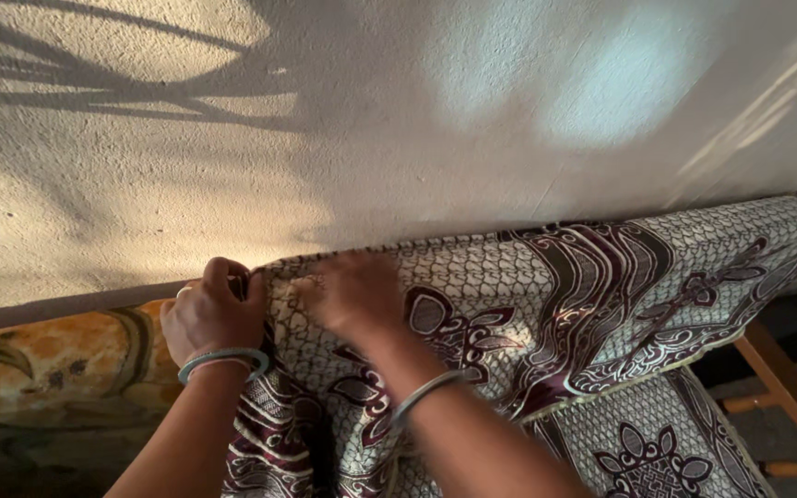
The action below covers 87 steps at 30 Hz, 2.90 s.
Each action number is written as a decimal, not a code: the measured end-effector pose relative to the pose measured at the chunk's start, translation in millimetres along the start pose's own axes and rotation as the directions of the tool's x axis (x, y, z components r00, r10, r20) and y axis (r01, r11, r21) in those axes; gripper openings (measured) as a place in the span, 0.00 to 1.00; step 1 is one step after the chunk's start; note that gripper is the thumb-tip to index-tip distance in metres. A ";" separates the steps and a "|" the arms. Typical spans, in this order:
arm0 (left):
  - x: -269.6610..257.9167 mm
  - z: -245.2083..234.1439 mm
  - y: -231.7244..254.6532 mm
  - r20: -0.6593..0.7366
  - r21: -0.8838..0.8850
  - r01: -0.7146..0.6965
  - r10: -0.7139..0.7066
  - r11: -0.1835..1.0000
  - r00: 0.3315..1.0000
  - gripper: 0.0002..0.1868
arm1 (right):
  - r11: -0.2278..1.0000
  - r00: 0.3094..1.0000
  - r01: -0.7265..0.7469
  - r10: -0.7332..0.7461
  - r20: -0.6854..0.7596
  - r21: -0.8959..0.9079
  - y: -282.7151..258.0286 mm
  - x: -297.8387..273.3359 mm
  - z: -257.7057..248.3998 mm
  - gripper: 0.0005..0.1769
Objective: The person folds a patterned cloth by hand on a wooden chair. They repeatedly fold the cloth in half and smooth the edges to align the pattern, continuing the process until the cloth is compacted into a smaller bundle.
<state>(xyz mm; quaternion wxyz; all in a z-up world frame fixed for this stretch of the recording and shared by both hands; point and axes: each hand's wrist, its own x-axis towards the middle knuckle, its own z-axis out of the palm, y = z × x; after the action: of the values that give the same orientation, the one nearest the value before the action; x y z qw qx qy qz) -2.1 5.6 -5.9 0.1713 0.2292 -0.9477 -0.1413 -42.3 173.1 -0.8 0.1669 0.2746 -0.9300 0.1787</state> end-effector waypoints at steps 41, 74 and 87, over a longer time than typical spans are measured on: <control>4.9 -91.2 -118.7 0.734 -0.343 -0.114 0.342 0.932 0.587 0.24 | 0.992 0.957 -0.125 0.127 -0.262 0.025 -56.4 4.4 33.7 0.17; 55.7 -40.0 -49.6 0.435 0.060 -0.308 0.252 0.950 0.864 0.27 | 0.981 0.980 -0.195 0.194 -0.049 -0.007 -65.2 14.7 18.2 0.22; 78.7 -26.4 -27.8 0.535 0.073 -0.233 0.159 0.970 0.830 0.24 | 0.995 0.972 -0.100 0.102 -0.210 0.018 -58.2 15.5 23.8 0.23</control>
<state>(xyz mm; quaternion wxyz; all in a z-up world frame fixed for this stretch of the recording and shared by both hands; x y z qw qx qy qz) -46.9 -61.2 28.8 -0.0962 0.0943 -0.9841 -0.1157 -26.5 110.3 -1.4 0.2540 0.2070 -0.9193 0.2181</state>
